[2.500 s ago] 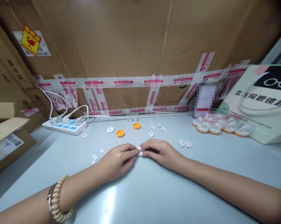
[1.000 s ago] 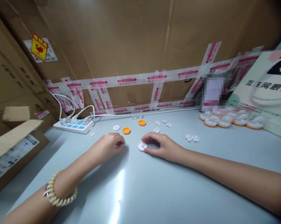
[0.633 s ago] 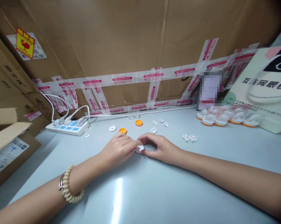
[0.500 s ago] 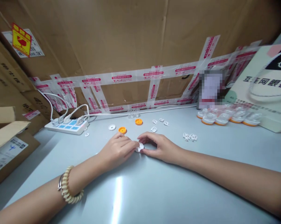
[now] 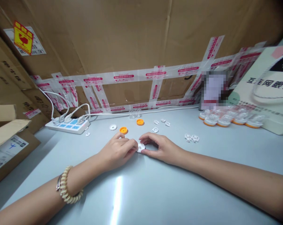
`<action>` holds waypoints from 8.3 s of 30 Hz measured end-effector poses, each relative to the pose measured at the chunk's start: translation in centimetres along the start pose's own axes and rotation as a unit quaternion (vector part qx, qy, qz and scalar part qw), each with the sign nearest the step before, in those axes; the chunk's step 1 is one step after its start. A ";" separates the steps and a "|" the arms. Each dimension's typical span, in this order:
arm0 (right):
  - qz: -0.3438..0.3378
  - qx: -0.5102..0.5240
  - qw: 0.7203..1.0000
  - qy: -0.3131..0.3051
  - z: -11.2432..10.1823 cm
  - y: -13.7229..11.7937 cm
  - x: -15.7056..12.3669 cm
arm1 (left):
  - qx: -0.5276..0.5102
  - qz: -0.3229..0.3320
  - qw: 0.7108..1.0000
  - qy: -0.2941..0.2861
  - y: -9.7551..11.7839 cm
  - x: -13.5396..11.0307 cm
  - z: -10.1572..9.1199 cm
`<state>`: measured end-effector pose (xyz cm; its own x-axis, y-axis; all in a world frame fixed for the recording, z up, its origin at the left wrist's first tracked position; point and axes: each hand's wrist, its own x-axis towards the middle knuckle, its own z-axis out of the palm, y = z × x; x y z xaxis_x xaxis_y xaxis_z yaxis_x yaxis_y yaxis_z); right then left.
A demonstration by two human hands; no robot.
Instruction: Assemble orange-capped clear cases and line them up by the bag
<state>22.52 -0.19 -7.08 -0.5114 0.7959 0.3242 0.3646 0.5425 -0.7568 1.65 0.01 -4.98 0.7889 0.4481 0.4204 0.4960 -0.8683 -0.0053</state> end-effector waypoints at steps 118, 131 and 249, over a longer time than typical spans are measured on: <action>-0.061 -0.103 0.993 -0.004 -0.5 -0.3 -0.5 | -0.150 -0.086 0.985 0.005 0.8 -0.4 0.3; -0.015 -0.071 0.996 -0.051 -0.6 -0.4 -0.4 | -0.089 -0.192 0.977 -0.040 -2.1 4.7 -1.0; -0.033 0.029 0.989 0.140 -0.2 -1.9 -2.0 | -0.503 -0.376 0.777 0.054 3.5 2.5 -0.9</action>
<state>22.99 -2.76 -6.20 -0.2940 0.8069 0.5123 0.2889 0.5859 -0.7571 5.04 -2.13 -3.14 0.3524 0.9352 0.0355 0.2252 -0.1215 0.9667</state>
